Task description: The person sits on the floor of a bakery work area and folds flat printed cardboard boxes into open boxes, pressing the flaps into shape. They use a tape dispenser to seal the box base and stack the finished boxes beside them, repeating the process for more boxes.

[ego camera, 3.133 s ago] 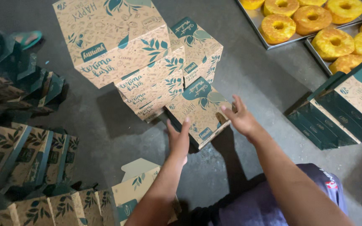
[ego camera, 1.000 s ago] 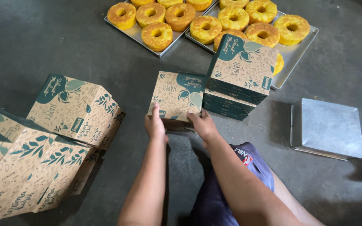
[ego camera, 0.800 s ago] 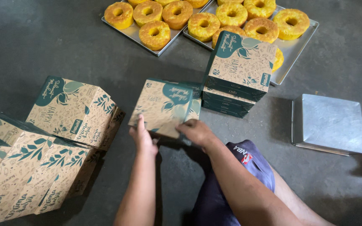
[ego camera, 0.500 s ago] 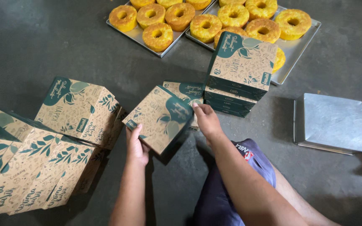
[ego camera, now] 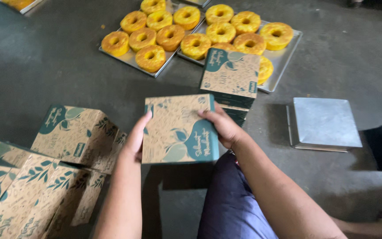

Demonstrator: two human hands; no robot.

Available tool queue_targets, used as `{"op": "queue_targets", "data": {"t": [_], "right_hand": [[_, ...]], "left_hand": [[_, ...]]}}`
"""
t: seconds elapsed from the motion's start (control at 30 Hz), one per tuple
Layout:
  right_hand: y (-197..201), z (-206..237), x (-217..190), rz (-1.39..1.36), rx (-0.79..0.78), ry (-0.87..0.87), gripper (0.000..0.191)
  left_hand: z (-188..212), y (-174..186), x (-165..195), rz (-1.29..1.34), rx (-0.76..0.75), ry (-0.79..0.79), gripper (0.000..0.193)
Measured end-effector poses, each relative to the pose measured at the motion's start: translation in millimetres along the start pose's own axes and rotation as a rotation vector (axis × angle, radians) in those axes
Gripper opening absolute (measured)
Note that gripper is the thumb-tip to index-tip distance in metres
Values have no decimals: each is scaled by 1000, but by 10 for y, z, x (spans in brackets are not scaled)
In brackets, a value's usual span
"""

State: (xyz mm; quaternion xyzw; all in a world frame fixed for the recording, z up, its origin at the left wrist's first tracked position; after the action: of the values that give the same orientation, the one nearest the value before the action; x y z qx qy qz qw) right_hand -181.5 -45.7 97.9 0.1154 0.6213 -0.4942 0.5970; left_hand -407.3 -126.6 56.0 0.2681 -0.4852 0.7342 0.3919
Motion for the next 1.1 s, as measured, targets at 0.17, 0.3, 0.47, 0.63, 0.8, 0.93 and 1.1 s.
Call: {"op": "queue_targets", "data": {"t": [0.17,0.3,0.47,0.63,0.8,0.93,1.1], "right_hand": [[414,330,-567,-201,153,209,43],[765,786,-1011,-268,304,412,47],[1136,1356,-1301,-198,605,505,51],[1412,1817,-1318,-129,669,382,55],[1902,2240,-1425,153,583,295,64],[2378,2534,-1425,385,574,204,78],[2872,2666,-1234,513,512,29,90]], "left_hand": [[-213,-878,418,52,-246,-231,77],[-190,-1390,289,199,-212,-328,82],[-118,-2378,-312,68,-262,-395,87],[-238,-3072,-555,4,-136,-322,93],[-447,-3457,-701,-39,-173,-266,78],[-679,-3676,-951,-9,-300,-277,73],[-1092,-3811,-1449,-28,-378,-254,70]]}}
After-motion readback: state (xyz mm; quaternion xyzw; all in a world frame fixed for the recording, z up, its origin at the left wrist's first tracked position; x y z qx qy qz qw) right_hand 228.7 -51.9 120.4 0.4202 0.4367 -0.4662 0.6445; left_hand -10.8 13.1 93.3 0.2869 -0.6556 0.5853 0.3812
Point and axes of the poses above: each hand's wrist, its own z-axis away from the middle knuckle, its own y-axis out of the back of the hand, x = y × z, the point moved 6 cm from there along -z, towards the middle knuckle
